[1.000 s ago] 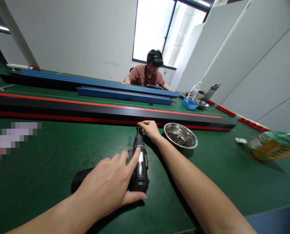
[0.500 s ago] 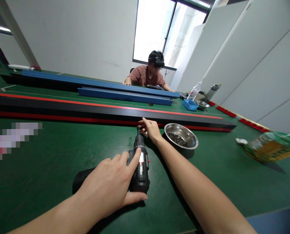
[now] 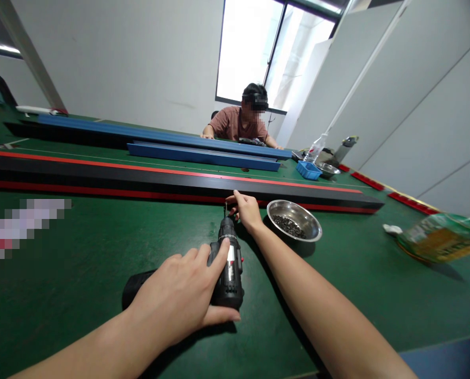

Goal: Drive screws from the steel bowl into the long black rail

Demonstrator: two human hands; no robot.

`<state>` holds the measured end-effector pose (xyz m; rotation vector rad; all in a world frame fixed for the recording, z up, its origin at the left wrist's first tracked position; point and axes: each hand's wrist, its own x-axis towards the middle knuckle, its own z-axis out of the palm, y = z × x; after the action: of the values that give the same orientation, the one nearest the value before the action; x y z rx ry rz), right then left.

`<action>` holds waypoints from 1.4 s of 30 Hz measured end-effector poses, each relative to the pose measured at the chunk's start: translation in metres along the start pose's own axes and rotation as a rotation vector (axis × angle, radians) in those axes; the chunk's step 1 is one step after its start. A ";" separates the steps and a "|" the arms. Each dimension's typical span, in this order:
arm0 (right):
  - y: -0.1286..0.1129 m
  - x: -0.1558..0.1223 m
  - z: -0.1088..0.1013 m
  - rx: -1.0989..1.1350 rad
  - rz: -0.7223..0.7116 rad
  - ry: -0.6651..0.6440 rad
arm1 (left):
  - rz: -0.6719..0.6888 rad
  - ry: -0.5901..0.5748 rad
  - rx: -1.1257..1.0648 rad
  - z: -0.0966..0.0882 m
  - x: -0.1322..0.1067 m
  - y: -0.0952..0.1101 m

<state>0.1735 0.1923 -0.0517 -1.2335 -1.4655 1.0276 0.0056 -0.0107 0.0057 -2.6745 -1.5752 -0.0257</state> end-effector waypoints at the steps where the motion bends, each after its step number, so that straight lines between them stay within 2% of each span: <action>1: 0.001 0.001 0.000 -0.011 0.006 0.031 | 0.002 0.007 0.010 0.000 0.001 0.000; 9: 0.010 0.006 0.000 -0.081 0.009 0.068 | 0.001 0.058 0.029 0.004 0.008 -0.004; 17: 0.009 0.003 0.001 -0.138 -0.015 0.081 | -0.001 0.079 0.076 0.004 0.012 -0.009; 22: 0.000 -0.010 0.003 -0.257 -0.122 0.094 | -0.008 0.066 0.088 0.004 0.012 -0.009; 26: -0.026 -0.020 0.001 -0.414 -0.277 0.087 | -0.016 0.054 0.093 0.004 0.014 -0.009; 29: -0.054 -0.022 -0.016 -0.539 -0.352 0.112 | -0.016 0.056 0.082 0.004 0.014 -0.010; 33: -0.077 -0.024 -0.063 -0.632 -0.278 0.189 | -0.014 0.072 0.054 0.002 0.012 -0.009; 35: -0.075 -0.026 -0.089 -0.731 -0.176 0.227 | -0.016 0.072 0.046 0.001 0.010 -0.008; 38: -0.061 -0.032 -0.121 -0.848 0.001 0.244 | -0.014 0.048 0.038 0.000 0.007 -0.008; 42: -0.040 -0.038 -0.138 -0.945 0.171 0.166 | -0.002 0.033 0.025 -0.002 0.003 -0.008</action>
<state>0.3020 0.1536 0.0123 -2.0652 -1.7895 0.2714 0.0003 -0.0044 0.0075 -2.6393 -1.5581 -0.0500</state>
